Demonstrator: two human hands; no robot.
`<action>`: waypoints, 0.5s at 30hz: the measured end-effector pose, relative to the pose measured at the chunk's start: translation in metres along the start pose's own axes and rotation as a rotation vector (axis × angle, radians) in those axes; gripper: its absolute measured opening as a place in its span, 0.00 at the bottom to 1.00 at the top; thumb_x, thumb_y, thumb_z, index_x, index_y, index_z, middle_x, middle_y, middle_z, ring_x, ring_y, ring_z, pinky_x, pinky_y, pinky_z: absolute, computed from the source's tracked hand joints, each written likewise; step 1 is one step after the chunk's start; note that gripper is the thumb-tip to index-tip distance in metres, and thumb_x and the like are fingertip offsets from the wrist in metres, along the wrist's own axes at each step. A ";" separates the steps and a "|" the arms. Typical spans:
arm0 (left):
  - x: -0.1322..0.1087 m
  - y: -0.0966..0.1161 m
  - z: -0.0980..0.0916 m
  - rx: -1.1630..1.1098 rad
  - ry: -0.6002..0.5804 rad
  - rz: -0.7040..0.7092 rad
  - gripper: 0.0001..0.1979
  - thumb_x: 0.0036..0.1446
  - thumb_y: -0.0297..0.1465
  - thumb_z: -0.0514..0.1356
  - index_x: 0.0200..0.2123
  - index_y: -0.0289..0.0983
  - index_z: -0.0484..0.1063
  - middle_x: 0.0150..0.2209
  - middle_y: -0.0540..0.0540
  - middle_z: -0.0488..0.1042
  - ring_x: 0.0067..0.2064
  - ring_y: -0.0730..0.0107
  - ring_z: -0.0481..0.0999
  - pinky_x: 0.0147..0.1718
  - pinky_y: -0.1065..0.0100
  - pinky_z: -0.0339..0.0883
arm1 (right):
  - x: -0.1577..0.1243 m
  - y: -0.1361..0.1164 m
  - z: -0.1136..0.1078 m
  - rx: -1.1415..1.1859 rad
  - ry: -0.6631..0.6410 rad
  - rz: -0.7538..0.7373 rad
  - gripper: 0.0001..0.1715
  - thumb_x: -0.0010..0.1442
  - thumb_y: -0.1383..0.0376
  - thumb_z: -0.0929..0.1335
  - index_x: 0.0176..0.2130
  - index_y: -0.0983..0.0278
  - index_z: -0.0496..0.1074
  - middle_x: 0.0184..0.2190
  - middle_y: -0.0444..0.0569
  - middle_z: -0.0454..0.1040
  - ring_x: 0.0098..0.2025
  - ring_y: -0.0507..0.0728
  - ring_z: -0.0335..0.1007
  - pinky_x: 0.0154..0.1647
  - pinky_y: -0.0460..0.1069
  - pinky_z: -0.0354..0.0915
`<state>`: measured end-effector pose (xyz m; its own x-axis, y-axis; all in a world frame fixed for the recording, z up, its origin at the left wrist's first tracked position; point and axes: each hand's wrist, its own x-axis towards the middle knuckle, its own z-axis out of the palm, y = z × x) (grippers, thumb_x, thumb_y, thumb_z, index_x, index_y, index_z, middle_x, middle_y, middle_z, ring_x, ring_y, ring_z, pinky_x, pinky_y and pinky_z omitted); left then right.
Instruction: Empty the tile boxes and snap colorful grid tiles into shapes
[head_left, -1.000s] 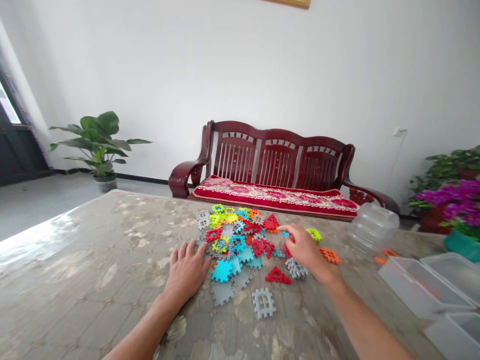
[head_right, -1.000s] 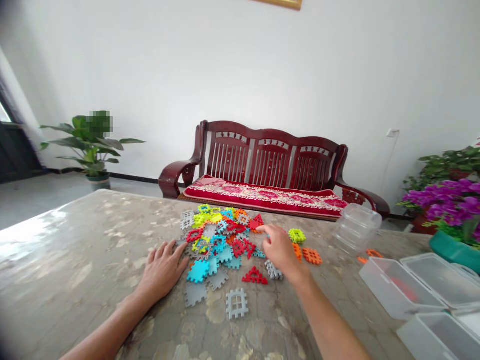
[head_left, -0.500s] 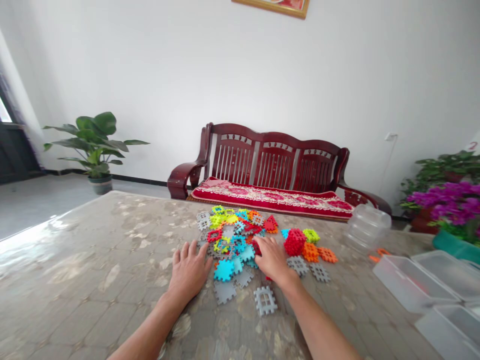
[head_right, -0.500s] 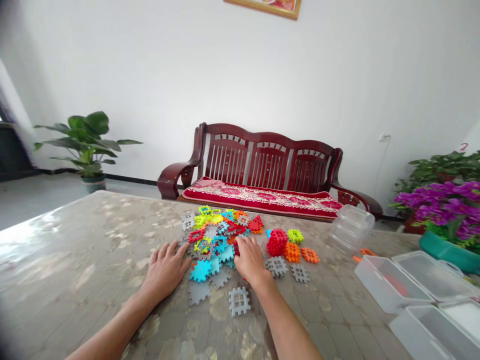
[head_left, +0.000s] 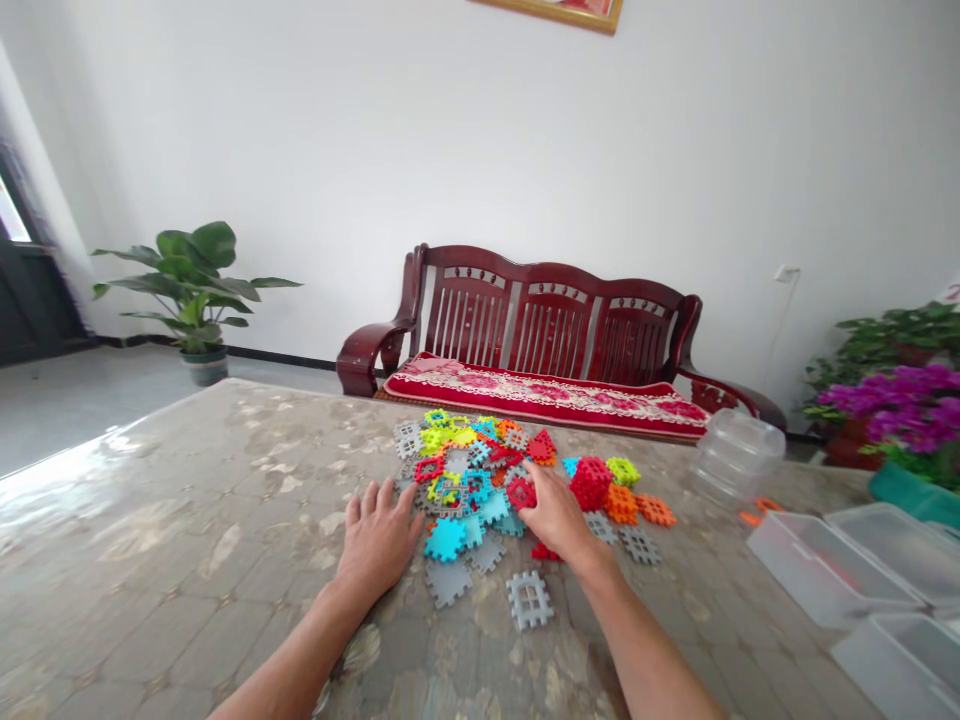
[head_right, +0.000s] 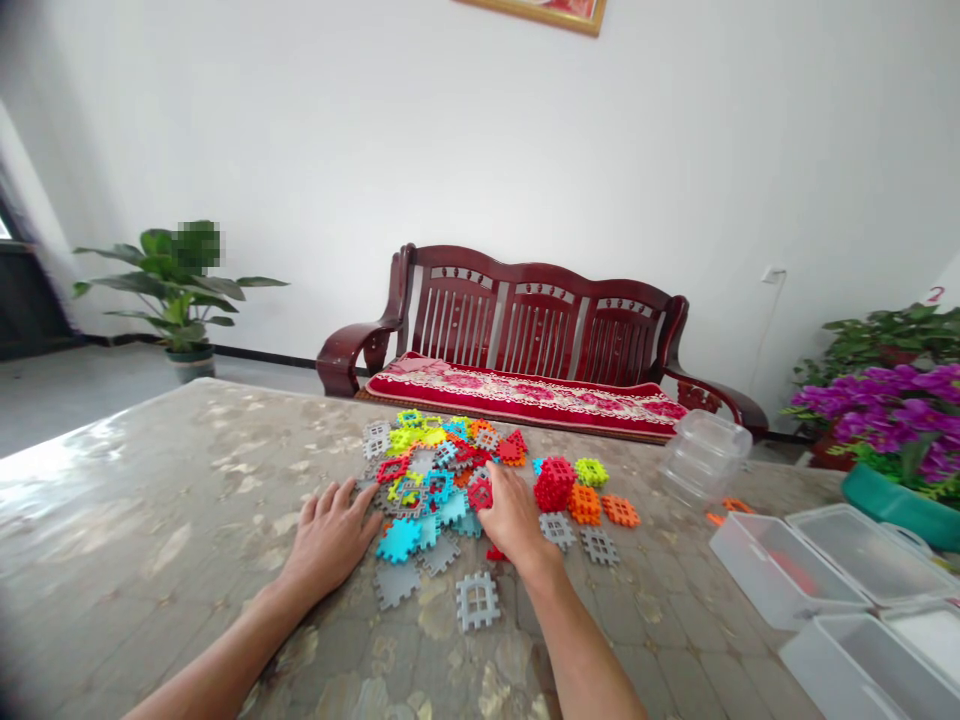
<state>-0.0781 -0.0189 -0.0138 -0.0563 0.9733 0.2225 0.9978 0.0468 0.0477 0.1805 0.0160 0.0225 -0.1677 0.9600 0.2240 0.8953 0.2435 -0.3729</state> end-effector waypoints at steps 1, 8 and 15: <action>0.000 0.000 0.000 0.001 -0.002 0.001 0.25 0.65 0.39 0.49 0.63 0.43 0.67 0.65 0.36 0.64 0.66 0.45 0.59 0.63 0.44 0.50 | 0.001 0.001 -0.006 0.018 -0.003 -0.016 0.40 0.48 0.75 0.69 0.61 0.66 0.66 0.56 0.57 0.73 0.57 0.62 0.68 0.61 0.54 0.61; 0.000 -0.001 0.000 -0.002 0.004 0.004 0.25 0.65 0.39 0.49 0.62 0.42 0.67 0.65 0.36 0.64 0.66 0.46 0.58 0.63 0.44 0.50 | 0.008 0.043 -0.062 0.267 0.200 0.048 0.42 0.47 0.72 0.70 0.62 0.61 0.66 0.53 0.54 0.75 0.53 0.60 0.73 0.56 0.56 0.67; 0.000 -0.001 0.000 0.004 0.025 0.023 0.25 0.65 0.38 0.49 0.62 0.41 0.68 0.64 0.34 0.65 0.65 0.44 0.60 0.62 0.43 0.51 | 0.006 0.106 -0.081 0.391 0.239 0.123 0.44 0.45 0.77 0.67 0.61 0.64 0.65 0.56 0.58 0.73 0.57 0.60 0.71 0.59 0.57 0.66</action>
<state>-0.0790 -0.0191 -0.0137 -0.0341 0.9682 0.2477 0.9989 0.0253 0.0387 0.3079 0.0359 0.0572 0.0702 0.9375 0.3408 0.6724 0.2079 -0.7103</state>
